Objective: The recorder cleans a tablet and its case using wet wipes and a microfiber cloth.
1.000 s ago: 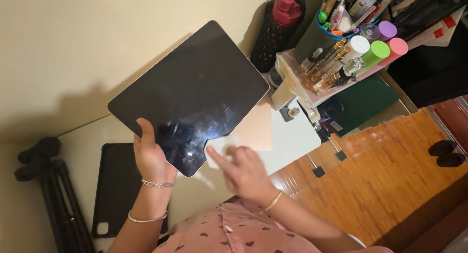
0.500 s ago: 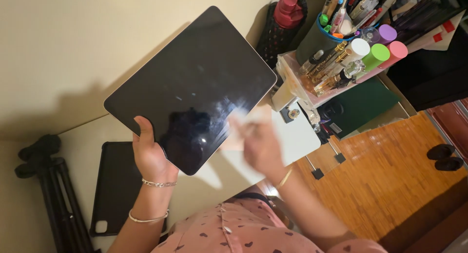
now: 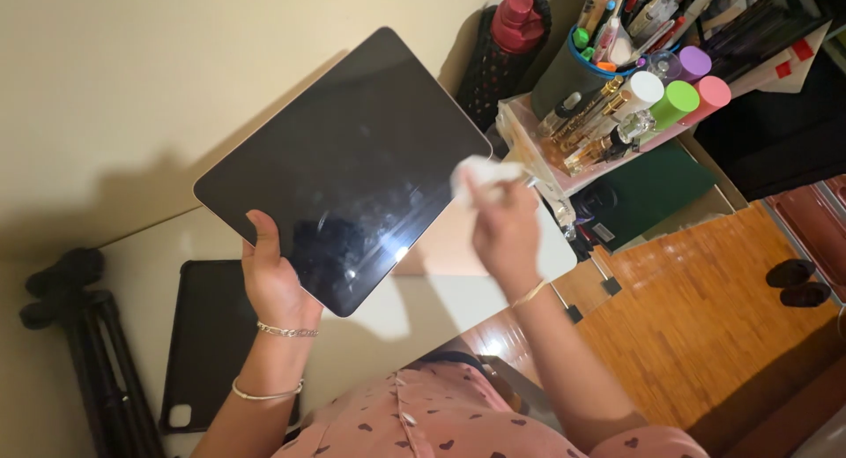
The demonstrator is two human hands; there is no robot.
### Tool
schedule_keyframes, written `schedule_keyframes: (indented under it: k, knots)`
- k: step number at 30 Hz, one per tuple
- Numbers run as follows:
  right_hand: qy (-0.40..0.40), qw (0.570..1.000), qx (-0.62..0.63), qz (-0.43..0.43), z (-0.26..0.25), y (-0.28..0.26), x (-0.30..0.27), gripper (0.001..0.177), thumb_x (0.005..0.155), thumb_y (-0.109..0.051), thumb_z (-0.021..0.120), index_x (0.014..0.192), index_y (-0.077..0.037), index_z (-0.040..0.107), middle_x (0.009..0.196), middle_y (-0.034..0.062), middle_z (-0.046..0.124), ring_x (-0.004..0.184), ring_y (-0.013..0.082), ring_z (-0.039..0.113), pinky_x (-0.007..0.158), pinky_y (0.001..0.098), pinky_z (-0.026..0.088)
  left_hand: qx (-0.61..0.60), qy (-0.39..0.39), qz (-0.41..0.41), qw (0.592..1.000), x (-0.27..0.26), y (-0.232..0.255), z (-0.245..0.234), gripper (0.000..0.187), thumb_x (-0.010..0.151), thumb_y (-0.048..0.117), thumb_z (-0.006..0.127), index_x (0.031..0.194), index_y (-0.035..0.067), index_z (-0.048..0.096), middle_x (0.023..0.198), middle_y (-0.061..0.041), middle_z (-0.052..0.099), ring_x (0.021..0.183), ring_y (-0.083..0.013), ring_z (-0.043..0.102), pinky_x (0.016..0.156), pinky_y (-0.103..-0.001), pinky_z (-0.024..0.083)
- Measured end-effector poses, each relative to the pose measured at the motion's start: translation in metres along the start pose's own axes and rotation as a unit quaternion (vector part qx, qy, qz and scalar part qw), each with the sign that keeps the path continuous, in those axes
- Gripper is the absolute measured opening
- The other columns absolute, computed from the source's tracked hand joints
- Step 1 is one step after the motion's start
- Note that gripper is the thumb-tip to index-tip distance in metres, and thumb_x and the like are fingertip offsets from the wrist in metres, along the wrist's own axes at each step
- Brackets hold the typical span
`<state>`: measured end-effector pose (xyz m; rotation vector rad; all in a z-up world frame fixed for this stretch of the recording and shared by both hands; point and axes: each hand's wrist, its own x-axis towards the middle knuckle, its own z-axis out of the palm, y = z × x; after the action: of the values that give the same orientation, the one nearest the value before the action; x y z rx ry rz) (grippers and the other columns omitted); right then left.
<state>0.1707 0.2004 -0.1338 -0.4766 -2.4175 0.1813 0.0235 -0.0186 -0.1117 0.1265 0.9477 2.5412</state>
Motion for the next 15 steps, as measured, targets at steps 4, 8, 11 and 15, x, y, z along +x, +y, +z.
schedule_keyframes:
  k: [4, 8, 11, 15]
  knots:
    - [0.003, 0.998, 0.061, 0.032, 0.019, -0.034, -0.025, 0.049, 0.088, 0.001, 0.065, 0.134, -0.018, 0.068, 0.1, 0.0133, 0.059, 0.091, 0.0297, 0.057, 0.079, 0.0401, 0.048, 0.046, 0.047, -0.008, 0.998, 0.0, -0.004, 0.002, 0.058, 0.102, 0.039, 0.06, 0.146, 0.003, 0.048, 0.138, -0.008, 0.06, 0.12, -0.0231, 0.062, 0.101, -0.041, 0.053]
    - [-0.098, 0.968, 0.203, -0.114, -0.003, -0.099, -0.043, 0.069, 0.075, -0.002, 0.065, 0.143, -0.014, 0.064, 0.102, 0.0136, 0.06, 0.088, 0.0294, 0.056, 0.082, 0.041, 0.05, 0.058, 0.07, -0.013, 0.996, 0.0, -0.008, -0.002, 0.058, 0.101, 0.04, 0.061, 0.145, 0.005, 0.048, 0.139, -0.007, 0.06, 0.121, -0.0218, 0.062, 0.101, -0.04, 0.053]
    - [-0.086, 0.976, 0.18, -0.093, -0.001, -0.057, -0.026, 0.062, 0.077, -0.007, 0.068, 0.139, -0.016, 0.066, 0.103, 0.0134, 0.059, 0.087, 0.0305, 0.056, 0.08, 0.042, 0.049, 0.06, 0.077, -0.026, 0.995, -0.004, 0.0, -0.002, 0.059, 0.099, 0.041, 0.061, 0.145, 0.006, 0.048, 0.139, -0.005, 0.06, 0.122, -0.0211, 0.062, 0.103, -0.04, 0.053]
    - [0.015, 0.998, 0.063, -0.023, 0.015, -0.009, 0.003, 0.046, 0.092, -0.014, 0.069, 0.139, -0.014, 0.067, 0.115, 0.0151, 0.059, 0.099, 0.0331, 0.056, 0.084, 0.0438, 0.047, 0.057, 0.024, -0.013, 0.998, -0.003, 0.008, 0.003, 0.058, 0.101, 0.042, 0.061, 0.144, 0.005, 0.05, 0.137, -0.007, 0.061, 0.123, -0.0231, 0.061, 0.104, -0.041, 0.052]
